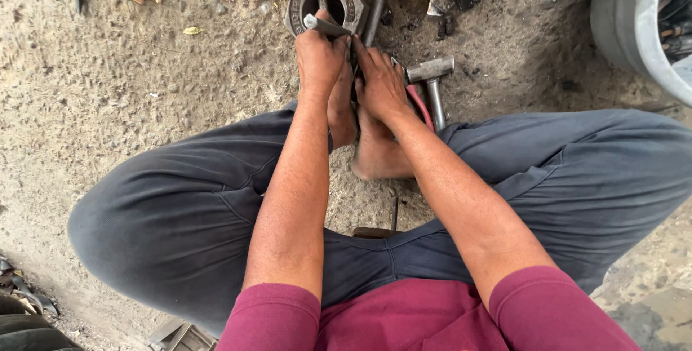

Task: The person sits on the ground and uses a hammer to strike a metal rod placed inside a metal block. They repeatedly adjust the rod's position and use pliers to grip and manipulate the metal piece during the process.

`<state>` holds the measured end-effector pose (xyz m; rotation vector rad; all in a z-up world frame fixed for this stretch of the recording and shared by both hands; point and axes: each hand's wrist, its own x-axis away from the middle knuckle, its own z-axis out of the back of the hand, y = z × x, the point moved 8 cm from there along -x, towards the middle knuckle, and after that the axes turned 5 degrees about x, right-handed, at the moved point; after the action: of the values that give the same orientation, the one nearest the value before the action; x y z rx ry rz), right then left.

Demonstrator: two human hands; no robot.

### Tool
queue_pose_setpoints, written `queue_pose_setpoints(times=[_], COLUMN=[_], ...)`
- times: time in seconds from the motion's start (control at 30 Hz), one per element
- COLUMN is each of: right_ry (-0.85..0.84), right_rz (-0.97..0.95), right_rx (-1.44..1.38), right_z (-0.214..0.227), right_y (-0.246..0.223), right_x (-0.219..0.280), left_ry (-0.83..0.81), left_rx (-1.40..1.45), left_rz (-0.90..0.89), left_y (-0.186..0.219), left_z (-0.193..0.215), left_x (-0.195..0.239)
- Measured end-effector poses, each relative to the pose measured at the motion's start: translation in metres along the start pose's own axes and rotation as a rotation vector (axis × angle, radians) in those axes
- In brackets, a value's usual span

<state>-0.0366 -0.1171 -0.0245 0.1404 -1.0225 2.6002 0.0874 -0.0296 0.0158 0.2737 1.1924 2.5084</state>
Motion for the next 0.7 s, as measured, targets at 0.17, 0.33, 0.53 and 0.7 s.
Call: queue_pose_setpoints(times=[0.17,0.33,0.53,0.7], right_ry=[-0.064,-0.085,-0.002,0.125], right_rz=[-0.036,-0.017,-0.289,-0.691], right_rx=[0.011,0.011,-0.134,0.052], right_z=[-0.001,0.002,0.024,0.059], right_y=[-0.001,-0.001,0.05,0.133], right_x=[-0.007,-0.007,0.009,0.058], left_ry=[-0.052,-0.064,-0.067,-0.047], left_rx=[-0.013,-0.135,-0.061,-0.056], left_rz=[0.036,0.034,0.018,0.061], left_y=[-0.012,-0.003,0.009,0.009], left_z=[-0.009,-0.01,-0.002,-0.004], left_x=[-0.006,-0.006,0.002,0.0])
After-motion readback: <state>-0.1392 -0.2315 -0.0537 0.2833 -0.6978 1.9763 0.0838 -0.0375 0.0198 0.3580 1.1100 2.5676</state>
